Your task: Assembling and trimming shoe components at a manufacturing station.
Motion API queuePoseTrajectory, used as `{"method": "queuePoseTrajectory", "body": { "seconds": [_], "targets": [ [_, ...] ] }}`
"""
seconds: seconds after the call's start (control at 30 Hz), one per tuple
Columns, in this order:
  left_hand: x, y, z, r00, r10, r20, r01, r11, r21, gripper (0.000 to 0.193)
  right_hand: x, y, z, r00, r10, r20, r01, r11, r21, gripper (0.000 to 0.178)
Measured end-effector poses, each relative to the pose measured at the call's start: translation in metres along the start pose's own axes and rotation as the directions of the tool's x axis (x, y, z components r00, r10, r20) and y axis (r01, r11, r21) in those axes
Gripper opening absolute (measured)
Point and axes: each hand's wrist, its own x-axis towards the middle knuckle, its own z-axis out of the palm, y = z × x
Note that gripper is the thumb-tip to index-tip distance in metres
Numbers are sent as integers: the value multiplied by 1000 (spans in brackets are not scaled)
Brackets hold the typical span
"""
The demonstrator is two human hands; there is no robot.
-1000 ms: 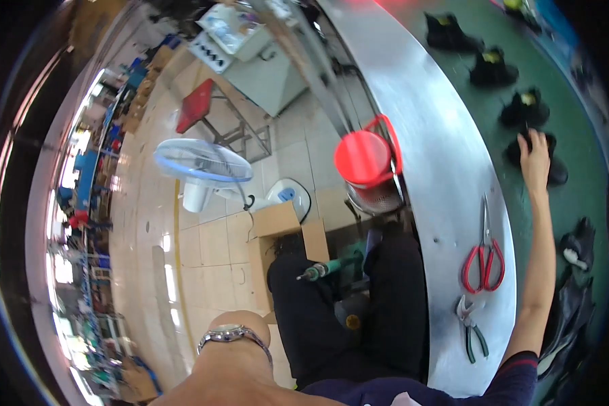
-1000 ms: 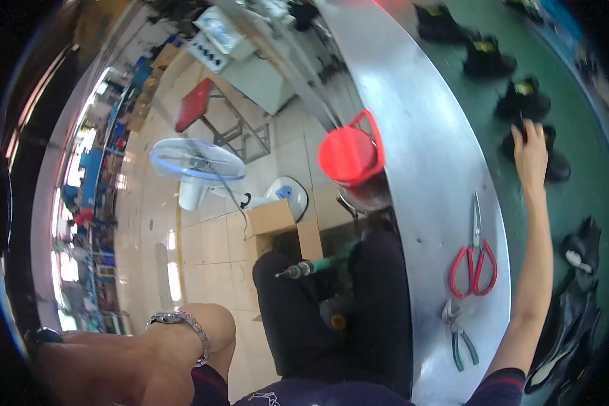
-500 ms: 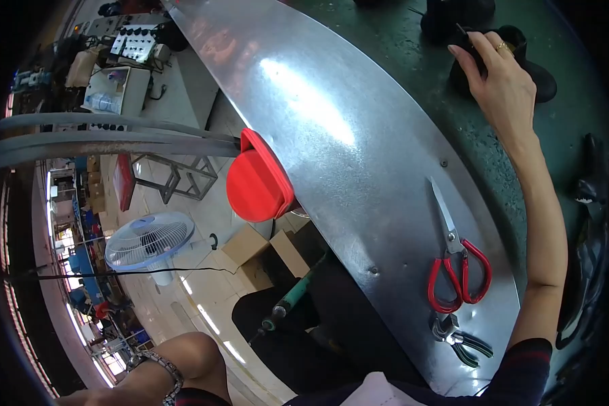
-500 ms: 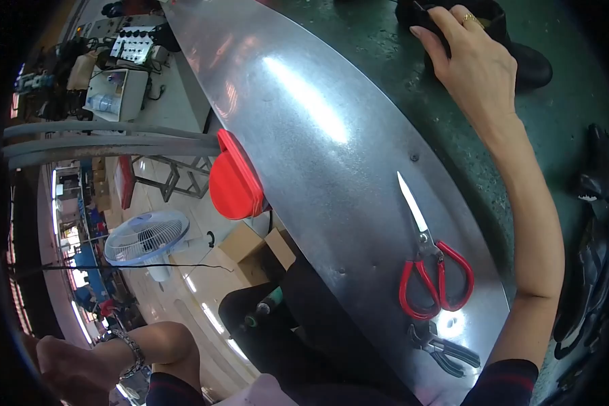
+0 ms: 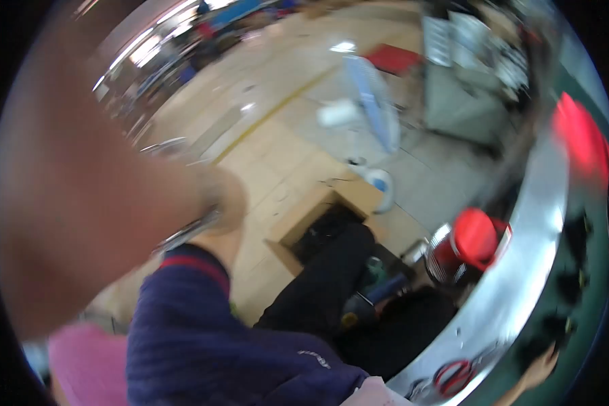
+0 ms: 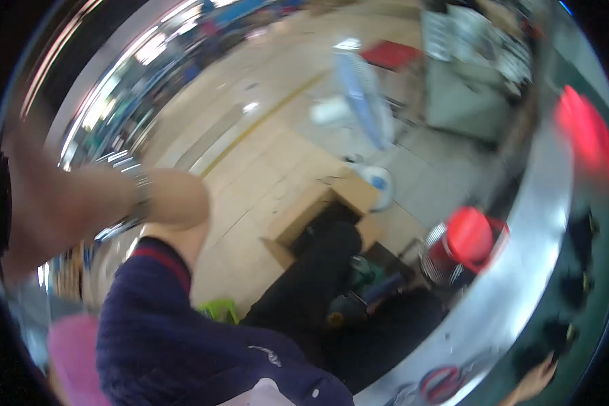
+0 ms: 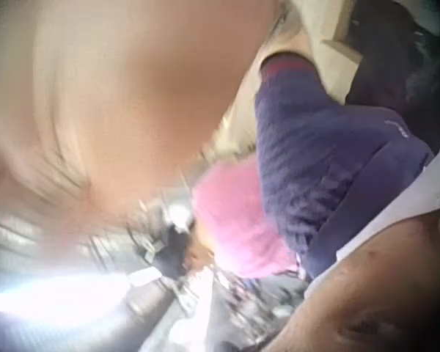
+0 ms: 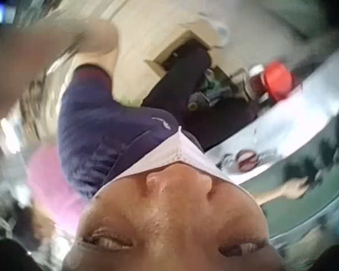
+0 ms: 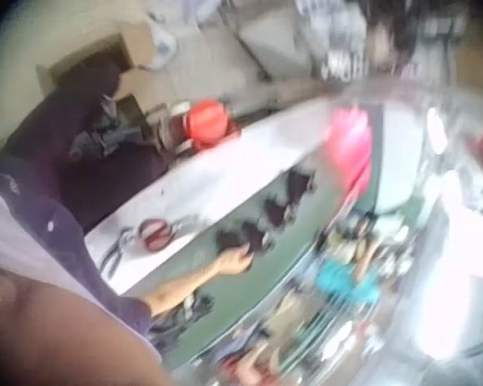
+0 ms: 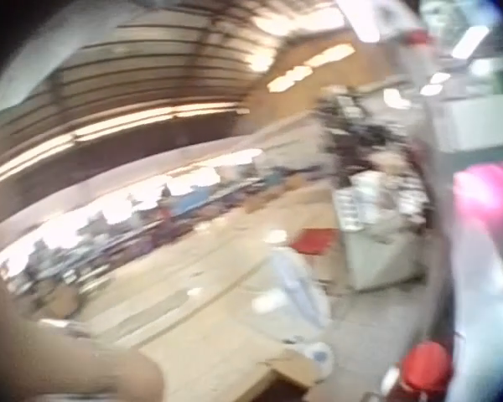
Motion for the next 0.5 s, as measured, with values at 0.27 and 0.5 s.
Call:
{"method": "queuePoseTrajectory", "body": {
  "seconds": [0.27, 0.5],
  "targets": [
    [-35, 7, -24, 994, -100, -45, 106, 984, 143, 52, 53, -188, -190, 938, 326, 113, -258, 446, 857, 30],
    [-136, -112, 27, 826, -386, 410, 45, 771, 635, 121, 20, -236, -102, 919, -358, 168, -98, 208, 973, 45]
  ]
}}
